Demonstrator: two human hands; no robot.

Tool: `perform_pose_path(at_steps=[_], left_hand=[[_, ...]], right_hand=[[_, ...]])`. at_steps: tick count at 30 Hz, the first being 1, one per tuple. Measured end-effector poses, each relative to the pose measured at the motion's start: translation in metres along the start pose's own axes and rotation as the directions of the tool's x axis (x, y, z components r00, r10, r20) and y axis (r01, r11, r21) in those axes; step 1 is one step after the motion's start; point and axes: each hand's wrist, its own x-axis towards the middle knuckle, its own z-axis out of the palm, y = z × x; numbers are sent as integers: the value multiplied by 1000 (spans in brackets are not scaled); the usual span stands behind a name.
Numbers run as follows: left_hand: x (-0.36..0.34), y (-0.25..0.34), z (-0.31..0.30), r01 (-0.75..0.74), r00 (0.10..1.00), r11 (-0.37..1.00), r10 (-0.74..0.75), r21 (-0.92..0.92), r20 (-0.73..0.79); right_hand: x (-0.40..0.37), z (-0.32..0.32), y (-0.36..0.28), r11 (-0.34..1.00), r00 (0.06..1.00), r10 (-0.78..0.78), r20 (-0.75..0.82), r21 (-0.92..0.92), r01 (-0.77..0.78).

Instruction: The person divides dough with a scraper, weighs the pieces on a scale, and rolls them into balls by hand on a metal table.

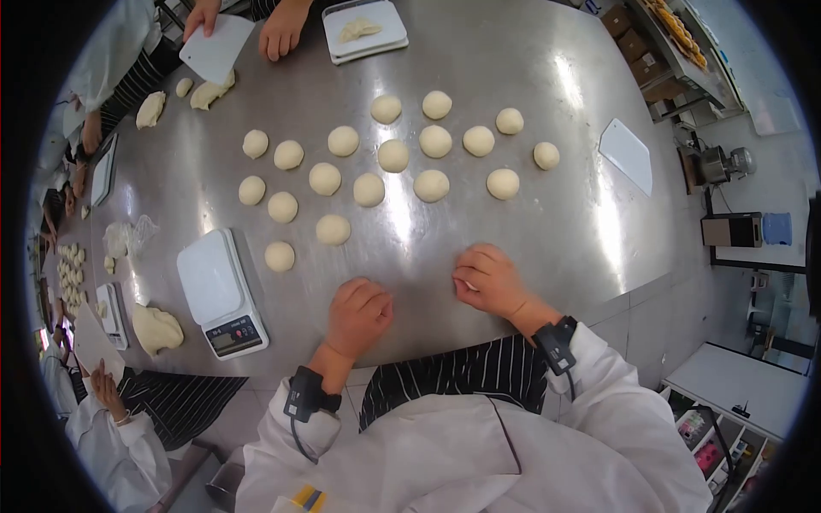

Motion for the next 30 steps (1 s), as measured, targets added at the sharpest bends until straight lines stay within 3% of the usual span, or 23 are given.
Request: perform_pose_path(at_steps=[8,11,13,14,16,20,22,25,30], left_hand=[[2,7,11,21,998,1000,-20,-20,53],[1,8,1,30,997,997,-24,-72,70],[0,16,-21,261,963,954,-246,-145,114],[-7,14,-31,264,962,954,-249,-144,115],[-16,11,-49,415,889,908,-393,-52,233],[-5,24,-64,465,821,882,-462,77,335],[14,37,-55,490,760,863,-493,125,424],[22,44,-34,398,755,886,-463,236,465],[21,36,-26,361,739,903,-429,233,519]], right_hand=[[5,13,-15,999,997,24,77,19,-26],[0,1,-10,993,990,7,140,115,-23],[-3,-22,-10,916,966,171,193,331,-228],[-6,-35,-9,915,966,171,196,333,-229],[-13,-59,-5,882,898,323,299,249,-400],[-5,-63,-15,898,884,333,328,175,-404],[18,-57,-36,926,811,366,456,-89,-368],[25,-34,-53,886,761,461,455,-200,-417],[21,-21,-47,861,740,506,443,-210,-463]])
